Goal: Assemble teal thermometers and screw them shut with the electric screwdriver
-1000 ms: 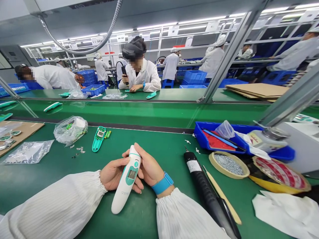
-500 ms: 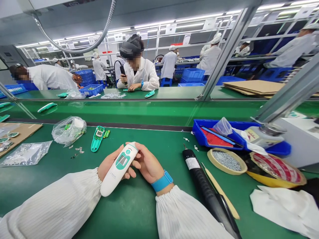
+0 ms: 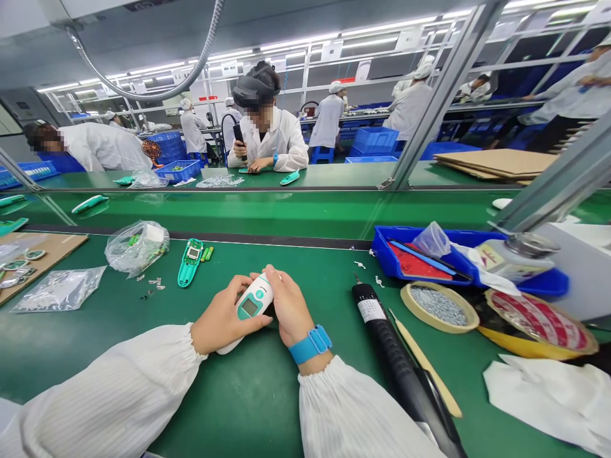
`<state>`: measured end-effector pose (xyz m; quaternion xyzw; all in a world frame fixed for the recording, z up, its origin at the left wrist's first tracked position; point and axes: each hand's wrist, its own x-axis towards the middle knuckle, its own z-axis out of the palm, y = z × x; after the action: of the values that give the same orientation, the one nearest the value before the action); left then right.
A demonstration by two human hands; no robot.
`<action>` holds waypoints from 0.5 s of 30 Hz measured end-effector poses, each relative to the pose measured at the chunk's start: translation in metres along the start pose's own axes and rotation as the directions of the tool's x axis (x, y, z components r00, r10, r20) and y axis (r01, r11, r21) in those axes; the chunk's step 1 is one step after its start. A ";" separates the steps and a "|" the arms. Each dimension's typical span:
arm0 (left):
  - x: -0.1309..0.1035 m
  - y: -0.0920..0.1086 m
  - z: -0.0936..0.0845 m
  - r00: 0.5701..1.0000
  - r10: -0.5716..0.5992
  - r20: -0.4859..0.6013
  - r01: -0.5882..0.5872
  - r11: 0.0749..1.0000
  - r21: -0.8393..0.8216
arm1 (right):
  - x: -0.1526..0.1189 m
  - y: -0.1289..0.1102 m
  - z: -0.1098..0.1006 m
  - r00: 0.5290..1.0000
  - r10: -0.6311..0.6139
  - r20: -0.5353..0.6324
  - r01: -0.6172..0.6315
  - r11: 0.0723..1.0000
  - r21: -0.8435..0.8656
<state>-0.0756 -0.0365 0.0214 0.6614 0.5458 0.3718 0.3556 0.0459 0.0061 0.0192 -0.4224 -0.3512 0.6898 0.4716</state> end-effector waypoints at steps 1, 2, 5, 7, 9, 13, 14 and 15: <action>-0.001 0.002 -0.001 1.000 0.007 -0.006 -0.007 0.997 0.080 | 0.000 0.000 0.000 1.000 -0.003 -0.007 0.003 1.000 -0.007; -0.002 0.004 -0.002 1.000 0.010 -0.004 -0.009 0.988 0.154 | -0.001 0.000 0.000 1.000 -0.005 -0.010 0.004 1.000 -0.012; -0.002 0.007 -0.006 1.000 0.010 -0.007 -0.007 0.950 0.311 | -0.002 0.000 0.000 1.000 0.000 0.008 0.000 1.000 -0.022; 0.000 0.008 -0.010 1.000 -0.009 -0.007 0.011 0.936 0.351 | -0.003 0.001 0.001 0.999 0.009 0.032 -0.008 0.999 -0.033; 0.002 0.008 -0.012 1.000 -0.024 -0.008 0.026 0.929 0.370 | -0.004 0.002 0.002 0.999 0.017 0.051 -0.014 0.999 -0.049; 0.004 0.006 -0.016 1.000 -0.012 -0.021 0.018 0.941 0.337 | -0.003 0.002 0.003 0.997 0.030 0.075 -0.023 0.996 -0.087; 0.005 0.005 -0.017 1.000 -0.005 -0.025 0.012 0.950 0.313 | -0.002 0.001 0.002 0.996 0.033 0.080 -0.025 0.995 -0.096; 0.005 0.005 -0.018 1.000 0.002 -0.031 0.007 0.958 0.287 | -0.001 0.001 0.001 0.996 0.033 0.083 -0.024 0.994 -0.106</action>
<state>-0.0888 -0.0311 0.0346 0.6994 0.6003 0.2985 0.2477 0.0448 0.0042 0.0186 -0.4223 -0.4005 0.6942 0.4235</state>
